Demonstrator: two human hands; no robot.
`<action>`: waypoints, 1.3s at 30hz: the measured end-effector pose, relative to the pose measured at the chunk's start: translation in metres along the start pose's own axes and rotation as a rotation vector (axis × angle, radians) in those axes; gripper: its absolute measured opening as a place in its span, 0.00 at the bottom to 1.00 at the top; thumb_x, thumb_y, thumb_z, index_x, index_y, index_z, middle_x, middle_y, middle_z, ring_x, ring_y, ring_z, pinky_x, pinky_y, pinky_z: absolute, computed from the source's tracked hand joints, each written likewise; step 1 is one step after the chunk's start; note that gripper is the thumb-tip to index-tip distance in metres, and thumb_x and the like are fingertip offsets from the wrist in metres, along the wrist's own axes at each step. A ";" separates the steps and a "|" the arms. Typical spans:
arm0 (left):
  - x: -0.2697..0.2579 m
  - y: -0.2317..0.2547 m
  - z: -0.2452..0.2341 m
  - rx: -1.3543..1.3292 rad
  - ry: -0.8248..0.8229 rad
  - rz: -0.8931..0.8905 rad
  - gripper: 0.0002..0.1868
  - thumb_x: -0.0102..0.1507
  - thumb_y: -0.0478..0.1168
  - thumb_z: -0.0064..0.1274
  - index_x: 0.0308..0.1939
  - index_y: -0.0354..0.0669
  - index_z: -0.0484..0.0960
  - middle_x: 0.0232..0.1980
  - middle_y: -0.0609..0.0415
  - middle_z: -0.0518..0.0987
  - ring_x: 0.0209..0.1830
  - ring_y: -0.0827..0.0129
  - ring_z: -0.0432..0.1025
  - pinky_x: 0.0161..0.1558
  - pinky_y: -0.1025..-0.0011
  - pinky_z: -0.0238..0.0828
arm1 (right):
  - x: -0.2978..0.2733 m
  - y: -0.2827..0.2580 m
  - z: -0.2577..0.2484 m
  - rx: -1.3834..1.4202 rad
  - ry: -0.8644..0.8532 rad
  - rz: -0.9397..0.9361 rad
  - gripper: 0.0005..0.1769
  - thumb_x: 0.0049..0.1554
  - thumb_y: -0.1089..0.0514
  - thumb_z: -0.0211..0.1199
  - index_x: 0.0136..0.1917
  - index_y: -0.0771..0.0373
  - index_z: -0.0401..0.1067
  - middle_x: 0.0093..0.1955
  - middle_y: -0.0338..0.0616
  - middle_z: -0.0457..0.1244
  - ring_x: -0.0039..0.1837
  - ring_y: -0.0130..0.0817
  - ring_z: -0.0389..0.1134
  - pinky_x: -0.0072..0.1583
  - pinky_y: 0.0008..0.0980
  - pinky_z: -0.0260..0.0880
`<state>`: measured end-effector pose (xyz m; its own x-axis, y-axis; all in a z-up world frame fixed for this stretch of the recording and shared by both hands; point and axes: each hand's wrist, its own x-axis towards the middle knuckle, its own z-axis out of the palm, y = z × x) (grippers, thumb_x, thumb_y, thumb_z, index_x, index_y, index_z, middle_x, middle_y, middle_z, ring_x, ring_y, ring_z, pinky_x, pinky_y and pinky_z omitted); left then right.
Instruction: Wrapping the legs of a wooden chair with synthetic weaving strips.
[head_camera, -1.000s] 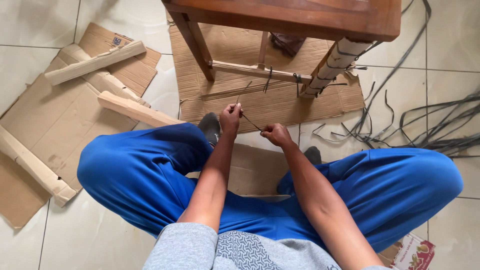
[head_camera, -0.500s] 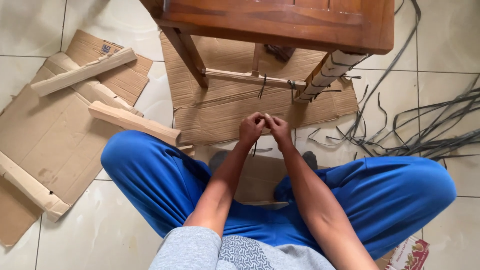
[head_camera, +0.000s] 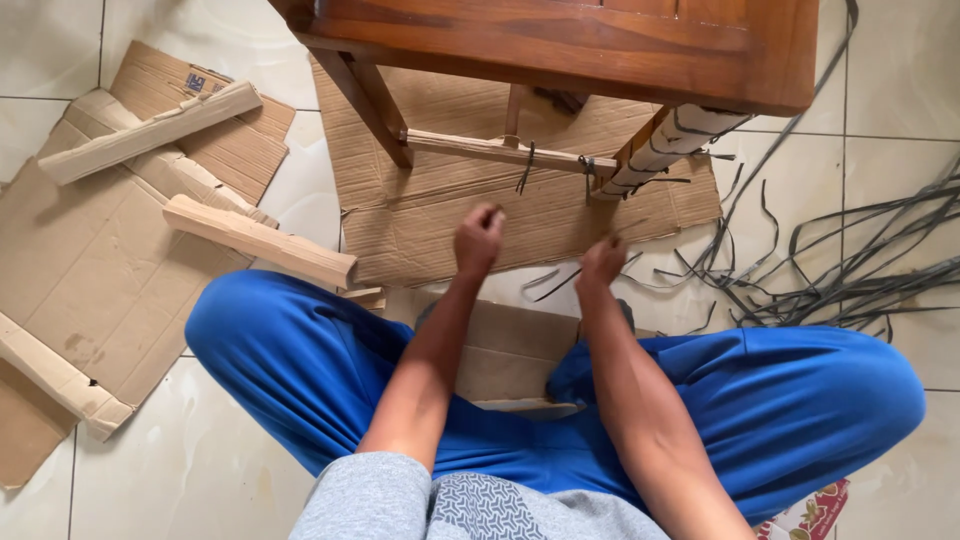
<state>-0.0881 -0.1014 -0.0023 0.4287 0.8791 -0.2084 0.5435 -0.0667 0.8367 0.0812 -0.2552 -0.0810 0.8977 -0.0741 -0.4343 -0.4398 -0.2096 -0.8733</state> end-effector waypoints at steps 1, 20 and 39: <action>0.011 0.005 -0.007 -0.082 0.164 -0.035 0.11 0.64 0.44 0.57 0.49 0.51 0.85 0.44 0.41 0.85 0.50 0.43 0.79 0.52 0.49 0.75 | 0.011 -0.005 -0.005 0.027 0.126 -0.239 0.21 0.64 0.44 0.62 0.50 0.67 0.74 0.43 0.55 0.65 0.45 0.42 0.69 0.51 0.47 0.69; 0.143 0.131 -0.161 -1.046 0.395 0.490 0.23 0.75 0.54 0.35 0.60 0.41 0.73 0.55 0.49 0.78 0.55 0.60 0.71 0.60 0.59 0.63 | -0.103 -0.269 -0.020 -0.090 -0.151 -0.999 0.22 0.70 0.46 0.57 0.62 0.66 0.58 0.46 0.43 0.59 0.45 0.31 0.58 0.49 0.32 0.62; 0.190 0.150 -0.163 -0.743 0.238 0.482 0.30 0.68 0.70 0.36 0.53 0.50 0.75 0.49 0.54 0.75 0.55 0.57 0.68 0.56 0.54 0.61 | 0.009 -0.304 0.026 -0.476 -0.123 -1.208 0.19 0.71 0.59 0.59 0.61 0.71 0.52 0.44 0.52 0.64 0.39 0.42 0.67 0.40 0.40 0.70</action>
<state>-0.0431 0.1327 0.1665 0.2844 0.9143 0.2883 -0.2943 -0.2029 0.9339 0.2220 -0.1673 0.1753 0.6975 0.4869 0.5257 0.7136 -0.4052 -0.5716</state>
